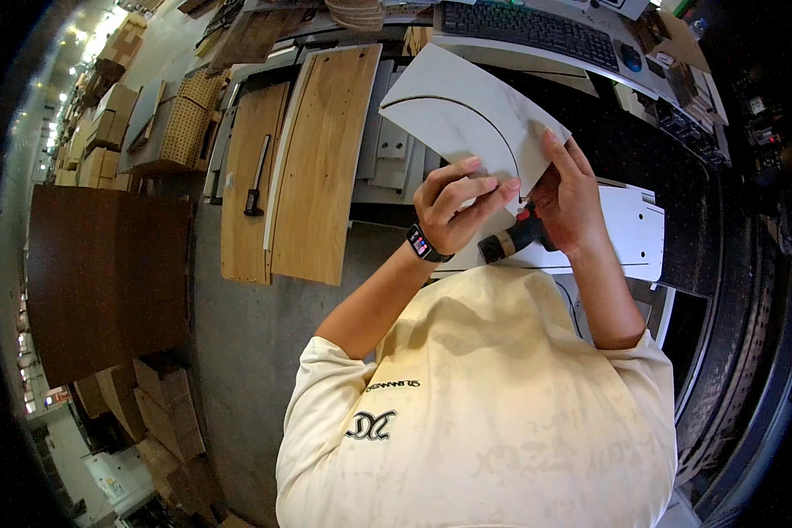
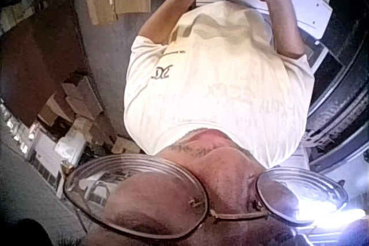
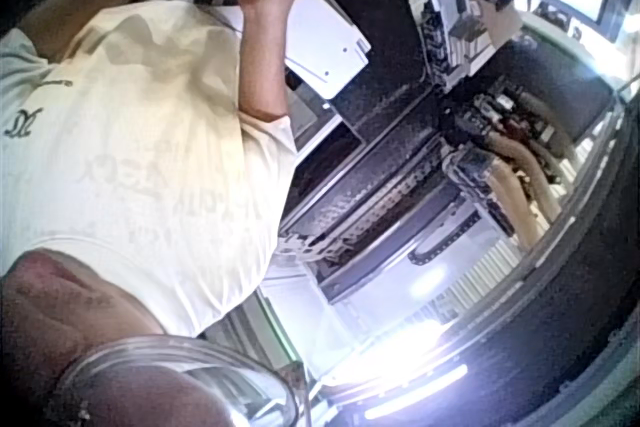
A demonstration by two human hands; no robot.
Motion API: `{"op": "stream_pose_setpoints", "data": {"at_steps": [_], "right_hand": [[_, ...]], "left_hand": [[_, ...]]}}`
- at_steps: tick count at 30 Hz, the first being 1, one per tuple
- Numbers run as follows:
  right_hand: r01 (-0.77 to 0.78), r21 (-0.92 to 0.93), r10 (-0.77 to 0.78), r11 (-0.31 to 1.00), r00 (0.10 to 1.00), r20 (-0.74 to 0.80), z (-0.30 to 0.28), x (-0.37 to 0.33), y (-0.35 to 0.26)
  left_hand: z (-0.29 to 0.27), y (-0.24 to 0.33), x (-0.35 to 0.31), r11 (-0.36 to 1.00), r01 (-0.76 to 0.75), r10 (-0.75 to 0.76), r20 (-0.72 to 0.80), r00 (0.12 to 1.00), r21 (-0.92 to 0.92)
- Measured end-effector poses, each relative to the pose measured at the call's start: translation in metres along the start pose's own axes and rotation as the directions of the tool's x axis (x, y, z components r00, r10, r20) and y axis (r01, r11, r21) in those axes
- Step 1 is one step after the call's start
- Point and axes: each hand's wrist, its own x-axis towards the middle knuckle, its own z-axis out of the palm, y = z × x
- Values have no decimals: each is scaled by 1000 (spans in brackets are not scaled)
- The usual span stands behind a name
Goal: The person assembles a wood-composite structure by aligning and attaching various panels using an electric screwdriver. The person secures a light-wood panel to a white panel, adds another white side piece, and fastens them together with screws.
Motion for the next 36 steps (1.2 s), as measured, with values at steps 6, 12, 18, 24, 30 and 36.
{"op": "stream_pose_setpoints", "data": {"at_steps": [6,12,18,24,30,36], "right_hand": [[-3,-71,3,997,1000,-1,7,-6,-4],[-4,-55,3,998,1000,-13,1,-1,-3],[1,-46,-1,999,1000,0,-4,1,-3],[3,-57,-3,998,1000,2,-4,-3,-4],[12,-73,-11,997,1000,8,-5,-4,-7],[11,-94,-13,996,1000,-21,-4,-3,-7]], "left_hand": [[-3,0,-5,1000,10,-10,31,999,7],[-1,1,-10,998,57,-58,21,998,7],[-1,1,-5,1000,0,-1,14,1000,22],[0,1,-5,1000,-4,4,9,1000,9],[2,2,-5,1000,7,-7,11,1000,-1],[2,-1,-3,999,-36,36,3,999,-12]]}}
